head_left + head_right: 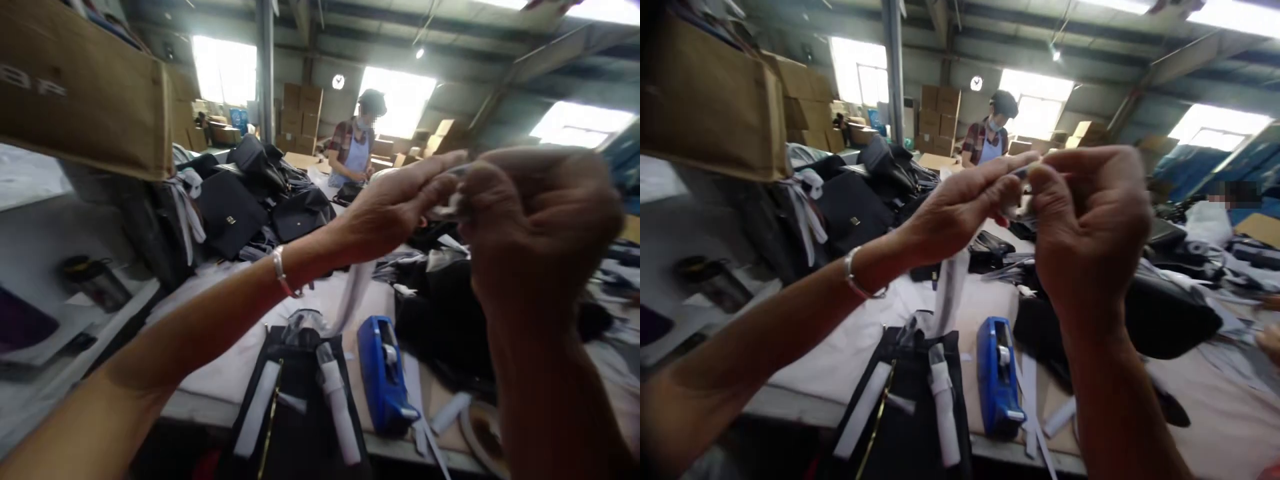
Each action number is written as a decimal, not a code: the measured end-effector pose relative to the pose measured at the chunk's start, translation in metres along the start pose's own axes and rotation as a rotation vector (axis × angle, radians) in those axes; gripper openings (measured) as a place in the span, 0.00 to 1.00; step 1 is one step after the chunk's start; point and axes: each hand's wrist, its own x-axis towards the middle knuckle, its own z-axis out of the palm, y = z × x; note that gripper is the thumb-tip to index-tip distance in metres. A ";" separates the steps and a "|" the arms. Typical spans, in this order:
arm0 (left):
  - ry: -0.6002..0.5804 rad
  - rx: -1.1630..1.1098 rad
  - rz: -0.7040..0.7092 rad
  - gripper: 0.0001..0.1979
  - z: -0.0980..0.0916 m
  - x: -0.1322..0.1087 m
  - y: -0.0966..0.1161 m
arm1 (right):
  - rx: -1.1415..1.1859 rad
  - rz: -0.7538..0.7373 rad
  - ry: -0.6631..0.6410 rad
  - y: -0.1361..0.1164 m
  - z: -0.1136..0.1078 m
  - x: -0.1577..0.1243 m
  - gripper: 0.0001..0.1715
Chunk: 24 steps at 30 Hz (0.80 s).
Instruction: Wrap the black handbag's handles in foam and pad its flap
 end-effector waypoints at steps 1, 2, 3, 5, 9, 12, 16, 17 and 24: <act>0.069 0.007 -0.016 0.22 0.007 -0.002 -0.002 | -0.048 -0.022 0.140 -0.003 0.008 -0.007 0.15; 0.126 0.027 -0.036 0.24 0.013 -0.005 -0.003 | -0.063 -0.036 0.263 -0.006 0.016 -0.015 0.15; 0.166 0.052 -0.043 0.24 0.017 -0.008 -0.005 | -0.045 -0.036 0.348 -0.007 0.024 -0.022 0.14; 0.181 0.113 -0.022 0.23 0.014 -0.014 -0.008 | 0.081 0.003 0.348 -0.005 0.032 -0.030 0.12; -0.128 0.263 0.080 0.18 -0.017 -0.013 -0.012 | 0.362 0.126 -0.147 0.012 0.021 -0.021 0.09; -0.293 0.273 0.099 0.18 -0.028 -0.010 -0.015 | 0.321 0.111 -0.263 0.014 0.012 -0.011 0.08; -0.023 0.186 0.105 0.20 -0.005 -0.023 -0.019 | 0.086 -0.013 0.188 0.001 0.031 -0.025 0.05; 0.063 0.159 0.085 0.21 0.001 -0.029 -0.020 | 0.059 -0.009 0.282 -0.001 0.038 -0.031 0.05; -0.036 0.277 0.055 0.16 -0.021 -0.031 -0.023 | 0.293 0.136 -0.190 0.018 0.036 -0.034 0.13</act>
